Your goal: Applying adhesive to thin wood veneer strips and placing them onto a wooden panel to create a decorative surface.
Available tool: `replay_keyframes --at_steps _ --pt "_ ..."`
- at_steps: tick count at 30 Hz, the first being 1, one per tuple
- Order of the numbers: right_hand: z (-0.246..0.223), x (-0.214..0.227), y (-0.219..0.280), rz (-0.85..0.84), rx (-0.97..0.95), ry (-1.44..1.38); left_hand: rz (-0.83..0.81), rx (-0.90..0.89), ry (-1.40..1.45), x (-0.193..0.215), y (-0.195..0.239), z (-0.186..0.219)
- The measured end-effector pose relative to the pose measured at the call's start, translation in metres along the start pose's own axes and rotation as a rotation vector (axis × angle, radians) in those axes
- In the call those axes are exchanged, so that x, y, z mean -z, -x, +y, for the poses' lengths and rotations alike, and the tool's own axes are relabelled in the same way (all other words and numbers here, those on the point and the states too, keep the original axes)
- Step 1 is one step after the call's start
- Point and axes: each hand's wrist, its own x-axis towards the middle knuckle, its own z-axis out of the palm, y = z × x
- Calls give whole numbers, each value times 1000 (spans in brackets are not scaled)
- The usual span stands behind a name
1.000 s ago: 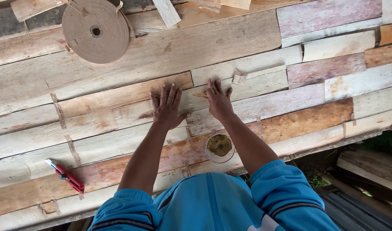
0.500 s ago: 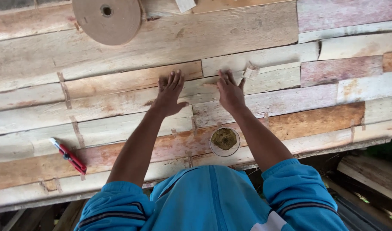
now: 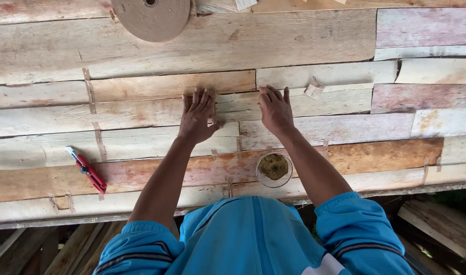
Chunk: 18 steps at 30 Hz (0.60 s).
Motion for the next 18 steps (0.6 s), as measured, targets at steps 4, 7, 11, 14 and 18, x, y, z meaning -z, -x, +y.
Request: replay_keyframes --at_steps 4,7,11,14,18 --pt "-9 -3 3 -35 5 0 -4 21 -24 -1 0 6" --pt "-14 1 4 -75 -20 -63 -13 18 -46 -3 -3 12" --pt "-11 -3 5 -70 -14 -109 -18 -34 -91 -2 -2 17" --pt "-8 -8 5 -64 -7 -117 -8 -59 -110 -6 -2 16" --pt "-3 -18 7 -66 4 -93 129 -22 -184 -37 -11 0"
